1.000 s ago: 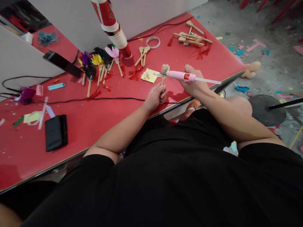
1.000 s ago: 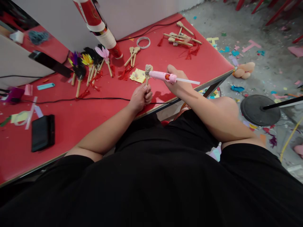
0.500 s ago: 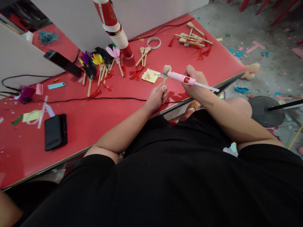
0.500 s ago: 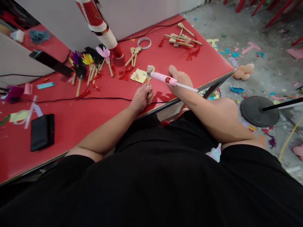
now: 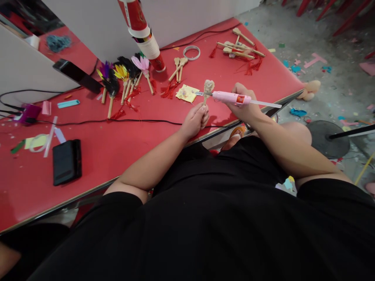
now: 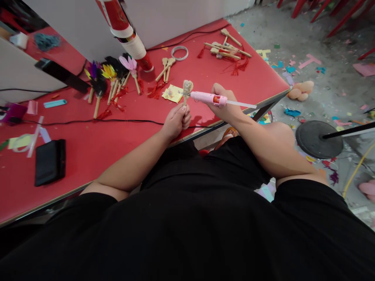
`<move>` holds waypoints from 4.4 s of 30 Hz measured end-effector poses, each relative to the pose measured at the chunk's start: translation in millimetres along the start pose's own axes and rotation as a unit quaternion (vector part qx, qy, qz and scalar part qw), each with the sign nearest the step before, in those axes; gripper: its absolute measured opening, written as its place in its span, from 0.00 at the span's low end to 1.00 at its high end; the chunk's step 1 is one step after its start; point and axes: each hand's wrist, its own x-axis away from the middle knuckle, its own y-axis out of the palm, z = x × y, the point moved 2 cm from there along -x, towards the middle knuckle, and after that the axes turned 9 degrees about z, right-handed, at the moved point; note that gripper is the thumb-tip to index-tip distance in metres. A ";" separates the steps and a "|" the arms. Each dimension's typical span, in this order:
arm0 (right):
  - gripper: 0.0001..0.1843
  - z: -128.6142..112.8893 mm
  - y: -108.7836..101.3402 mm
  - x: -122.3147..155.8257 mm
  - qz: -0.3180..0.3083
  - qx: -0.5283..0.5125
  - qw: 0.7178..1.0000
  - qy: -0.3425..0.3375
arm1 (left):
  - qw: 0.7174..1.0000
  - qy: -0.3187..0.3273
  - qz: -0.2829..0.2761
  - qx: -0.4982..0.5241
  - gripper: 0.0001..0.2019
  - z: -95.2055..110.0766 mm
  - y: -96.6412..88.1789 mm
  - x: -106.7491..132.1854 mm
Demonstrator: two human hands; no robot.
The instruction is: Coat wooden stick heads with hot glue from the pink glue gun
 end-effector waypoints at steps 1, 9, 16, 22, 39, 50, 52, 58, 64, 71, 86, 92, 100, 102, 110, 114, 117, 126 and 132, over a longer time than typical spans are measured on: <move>0.33 1.7 1.0 1.0 0.003 -0.014 1.000 0.000 | 1.000 0.003 -0.002 0.000 0.30 0.3 -0.1 -0.3; 0.36 3.9 3.7 0.1 0.011 -0.063 0.998 0.009 | 1.000 0.000 0.010 -0.002 0.30 2.6 2.3 0.7; 0.39 4.6 8.5 -2.0 0.025 -0.083 0.996 -0.002 | 1.000 0.012 0.002 -0.003 0.31 -0.7 1.9 0.8; 0.33 8.5 11.2 -6.7 0.011 -0.055 0.998 0.001 | 1.000 0.025 0.001 -0.012 0.29 -5.5 -0.3 -0.2; 0.31 -8.0 5.0 -7.2 0.008 -0.010 1.000 0.012 | 1.000 0.003 0.020 -0.016 0.25 2.4 4.6 2.9; 0.29 -28.2 -3.3 -6.5 -0.015 -0.021 0.999 0.033 | 1.000 0.016 0.017 -0.016 0.25 4.5 6.5 4.3; 0.30 -21.5 -0.9 -7.7 -0.004 -0.016 0.999 0.029 | 1.000 0.014 0.018 -0.016 0.25 4.8 6.9 4.4; 0.31 -2.6 5.6 -9.1 0.015 -0.013 1.000 0.017 | 1.000 0.011 0.022 -0.016 0.26 4.3 7.3 3.7; 0.30 -1.2 5.0 -8.4 0.012 -0.017 1.000 0.020 | 0.999 0.038 0.002 -0.013 0.27 -0.2 4.6 1.7; 0.30 3.3 4.5 -9.7 0.011 -0.015 1.000 0.018 | 0.999 0.043 0.002 -0.009 0.30 0.5 3.4 3.2; 0.38 -5.4 4.2 -3.7 0.012 -0.098 0.994 0.037 | 0.991 0.127 0.029 -0.018 0.37 -5.2 -3.1 -0.8; 0.33 21.1 2.8 -9.2 0.036 -0.120 0.988 0.089 | 0.995 0.076 0.057 0.031 0.30 1.9 -2.3 -3.3; 0.41 11.8 9.6 -6.9 0.051 -0.166 0.984 0.025 | 0.964 -0.140 0.094 0.207 0.27 20.9 7.2 2.6; 0.42 7.0 10.7 -6.7 0.054 -0.154 0.986 0.018 | 0.955 -0.169 0.085 0.227 0.26 23.7 8.6 5.3; 0.40 -1.7 7.1 -2.2 0.018 -0.105 0.994 0.028 | 0.958 -0.182 0.047 0.219 0.25 18.9 9.2 5.6; 0.37 -0.4 5.4 -3.3 0.018 -0.077 0.997 0.023 | 0.961 -0.168 0.038 0.215 0.23 15.1 7.8 5.7; 0.37 0.6 4.3 -6.4 0.029 -0.056 0.998 0.018 | 0.962 -0.163 0.034 0.215 0.23 13.4 6.2 6.1; 0.35 4.6 -0.5 -12.1 0.021 -0.064 0.998 0.007 | 0.965 -0.174 0.013 0.198 0.23 16.0 1.8 7.2; 0.36 17.1 -9.7 -18.5 0.010 -0.054 0.998 -0.008 | 0.968 -0.182 -0.027 0.169 0.23 17.0 -3.5 7.6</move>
